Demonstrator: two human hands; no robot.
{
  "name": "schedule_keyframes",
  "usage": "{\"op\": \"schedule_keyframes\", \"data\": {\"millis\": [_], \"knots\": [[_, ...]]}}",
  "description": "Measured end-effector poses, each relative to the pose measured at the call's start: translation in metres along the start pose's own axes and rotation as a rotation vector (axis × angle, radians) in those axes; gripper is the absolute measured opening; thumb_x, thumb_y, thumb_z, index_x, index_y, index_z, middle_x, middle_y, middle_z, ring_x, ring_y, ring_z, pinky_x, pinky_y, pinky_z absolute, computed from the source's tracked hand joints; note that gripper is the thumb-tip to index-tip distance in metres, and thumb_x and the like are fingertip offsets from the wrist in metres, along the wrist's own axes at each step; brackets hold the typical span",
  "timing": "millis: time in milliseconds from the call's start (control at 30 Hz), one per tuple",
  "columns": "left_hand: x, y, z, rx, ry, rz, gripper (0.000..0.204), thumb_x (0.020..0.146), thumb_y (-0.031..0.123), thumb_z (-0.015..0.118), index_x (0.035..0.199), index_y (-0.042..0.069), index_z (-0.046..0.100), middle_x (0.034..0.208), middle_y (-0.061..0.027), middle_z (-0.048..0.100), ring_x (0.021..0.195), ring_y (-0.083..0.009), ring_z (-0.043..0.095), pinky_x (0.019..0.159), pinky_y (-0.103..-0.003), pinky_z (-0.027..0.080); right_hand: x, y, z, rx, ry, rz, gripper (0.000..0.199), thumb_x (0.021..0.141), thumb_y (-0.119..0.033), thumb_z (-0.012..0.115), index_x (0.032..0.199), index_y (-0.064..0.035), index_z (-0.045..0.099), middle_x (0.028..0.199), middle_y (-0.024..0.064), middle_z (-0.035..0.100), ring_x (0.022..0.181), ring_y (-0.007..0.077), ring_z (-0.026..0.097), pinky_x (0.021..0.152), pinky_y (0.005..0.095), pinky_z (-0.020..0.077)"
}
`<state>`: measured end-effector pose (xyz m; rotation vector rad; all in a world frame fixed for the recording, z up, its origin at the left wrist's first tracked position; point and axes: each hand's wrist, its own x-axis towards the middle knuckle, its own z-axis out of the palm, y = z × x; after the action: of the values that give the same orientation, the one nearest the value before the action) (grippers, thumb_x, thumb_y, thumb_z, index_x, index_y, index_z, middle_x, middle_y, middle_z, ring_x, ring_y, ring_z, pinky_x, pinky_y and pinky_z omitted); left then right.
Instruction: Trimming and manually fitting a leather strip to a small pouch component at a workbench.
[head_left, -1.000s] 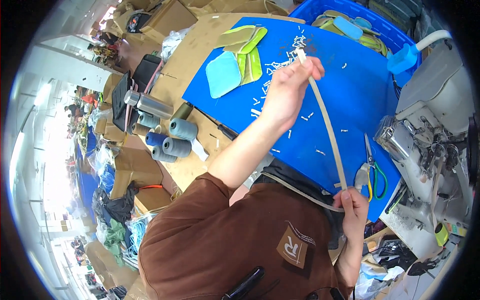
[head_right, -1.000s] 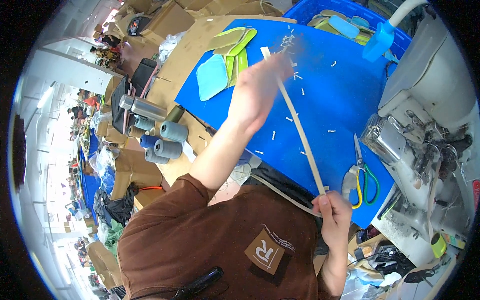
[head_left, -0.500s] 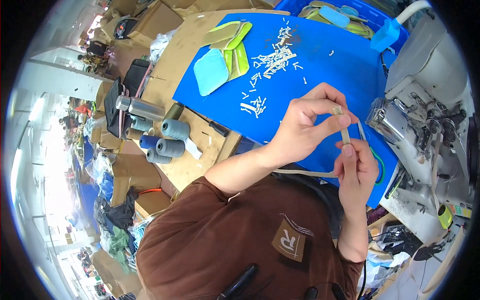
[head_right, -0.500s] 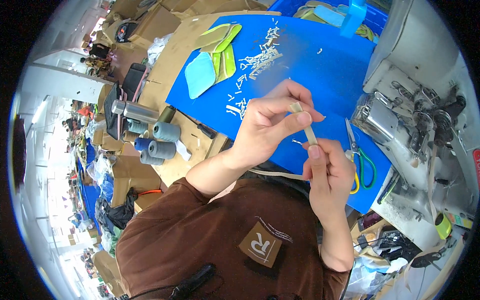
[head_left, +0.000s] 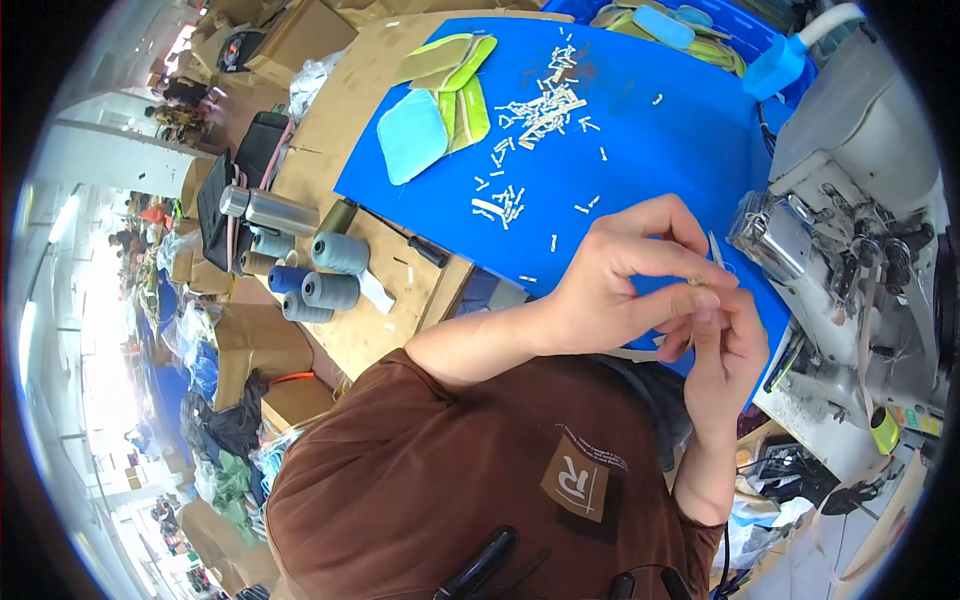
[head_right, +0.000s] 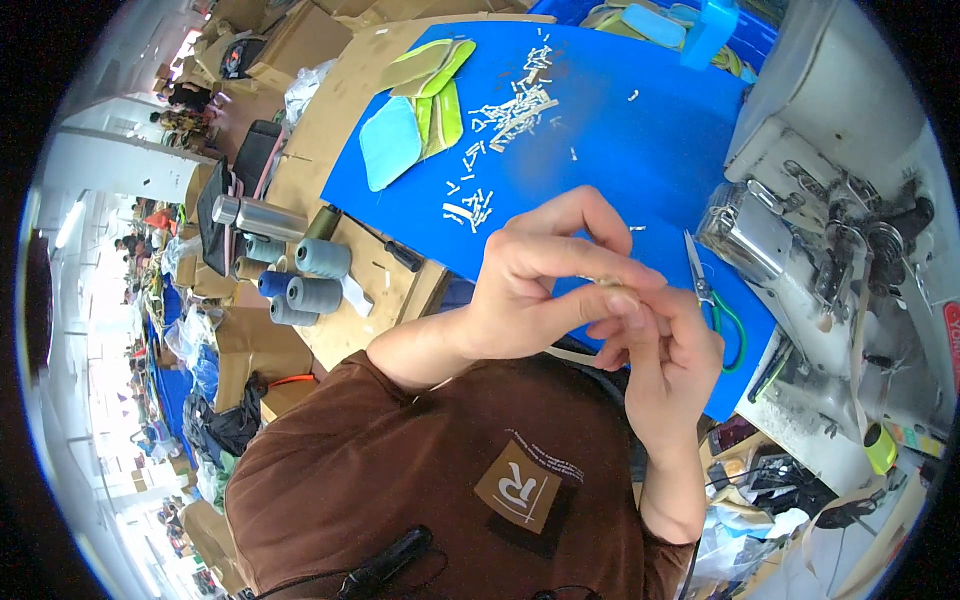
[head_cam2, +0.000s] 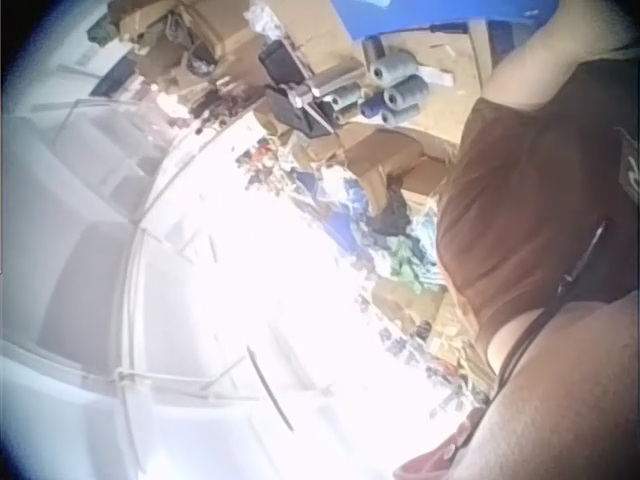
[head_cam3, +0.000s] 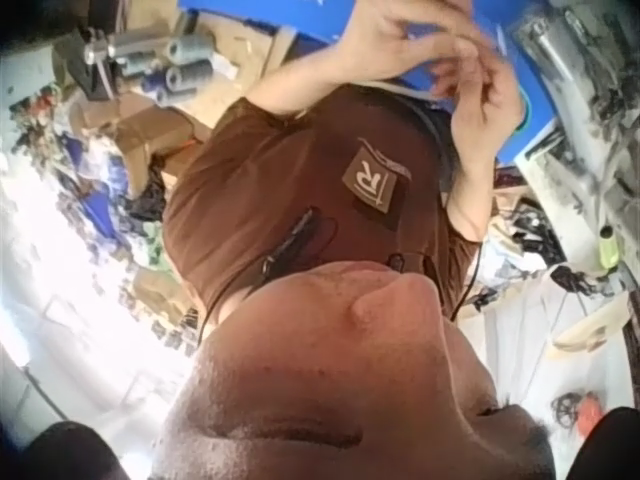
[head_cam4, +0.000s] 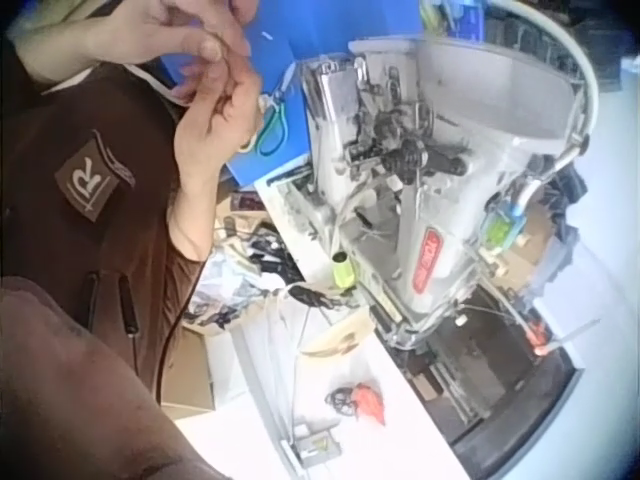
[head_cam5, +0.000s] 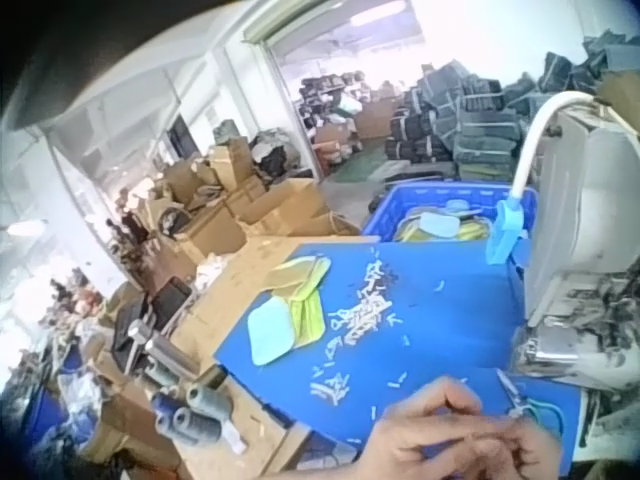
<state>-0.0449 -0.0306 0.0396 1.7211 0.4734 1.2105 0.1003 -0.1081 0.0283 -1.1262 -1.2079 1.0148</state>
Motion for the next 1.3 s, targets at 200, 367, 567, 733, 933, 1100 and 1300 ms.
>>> {"op": "schedule_keyframes", "data": {"millis": [200,367,567,733,933,1100,1300], "knots": [[-0.006,0.006,-0.008,-0.022,-0.007,-0.009,0.015,0.081,0.006,0.074,0.096,0.005,0.076,0.089,-0.0059,0.059,0.08,-0.015,0.058,0.067,-0.026,0.047,0.001,0.005,0.003,0.018,-0.049,-0.072,0.012,0.099,-0.008,0.055,0.105,0.0011,0.059,0.075,0.0095,0.066,0.057,0.0107,0.062,0.05,0.0209,0.0468],[-0.011,-0.008,-0.008,-0.335,0.013,-0.235,0.015,0.094,0.01,0.062,0.091,-0.001,0.073,0.091,-0.008,0.061,0.086,-0.0146,0.059,0.073,-0.027,0.047,-0.01,0.013,0.001,-0.137,0.007,-0.076,0.007,0.095,-0.002,0.056,0.1,0.002,0.06,0.077,0.0077,0.062,0.06,0.0109,0.059,0.052,0.0224,0.0457],[-0.028,-0.104,-0.131,0.904,0.215,-0.005,0.031,0.076,0.021,0.076,0.101,0.004,0.069,0.104,-0.0145,0.065,0.102,-0.0336,0.06,0.09,-0.043,0.048,-0.024,0.022,0.0,-0.073,-0.021,0.229,0.009,0.098,-0.005,0.053,0.099,0.0,0.06,0.067,0.0046,0.06,0.051,0.0063,0.051,0.047,0.0197,0.0387],[-0.076,-0.158,-0.277,1.619,0.225,-0.671,0.064,0.078,0.018,0.068,0.133,-0.002,0.043,0.136,-0.0219,0.049,0.125,-0.0356,0.049,0.102,-0.044,0.042,-0.023,0.028,0.001,-0.057,-0.06,0.257,0.01,0.099,-0.009,0.053,0.099,-0.0007,0.059,0.069,0.005,0.062,0.051,0.0061,0.051,0.047,0.0193,0.0376],[-0.087,-0.123,-0.305,1.275,0.227,-0.65,0.043,0.092,0.016,0.057,0.135,0.02,0.053,0.108,-0.024,0.065,0.097,-0.0421,0.063,0.087,-0.049,0.051,-0.014,0.028,0.01,-0.027,-0.089,0.251,0.01,0.1,-0.01,0.053,0.097,-0.0017,0.057,0.078,0.0055,0.065,0.056,0.006,0.055,0.049,0.0189,0.0404],[-0.052,-0.055,-0.256,0.873,0.567,-0.393,0.031,0.097,0.015,0.055,0.127,0.01,0.059,0.102,-0.0166,0.069,0.096,-0.0263,0.067,0.085,-0.035,0.051,-0.009,0.026,0.012,0.078,-0.088,0.264,0.011,0.1,-0.009,0.051,0.097,-0.0004,0.057,0.098,0.0112,0.065,0.059,0.0074,0.058,0.049,0.0194,0.0439],[-0.024,0.026,-0.166,0.138,0.247,-0.36,0.034,0.098,0.015,0.058,0.129,0.001,0.055,0.112,-0.0033,0.065,0.102,-0.01,0.058,0.091,-0.027,0.047,0.001,0.005,0.017,0.008,-0.116,0.057,0.011,0.098,-0.007,0.052,0.094,0.003,0.058,0.133,0.0174,0.05,0.066,0.0106,0.062,0.053,0.0208,0.049]]}}
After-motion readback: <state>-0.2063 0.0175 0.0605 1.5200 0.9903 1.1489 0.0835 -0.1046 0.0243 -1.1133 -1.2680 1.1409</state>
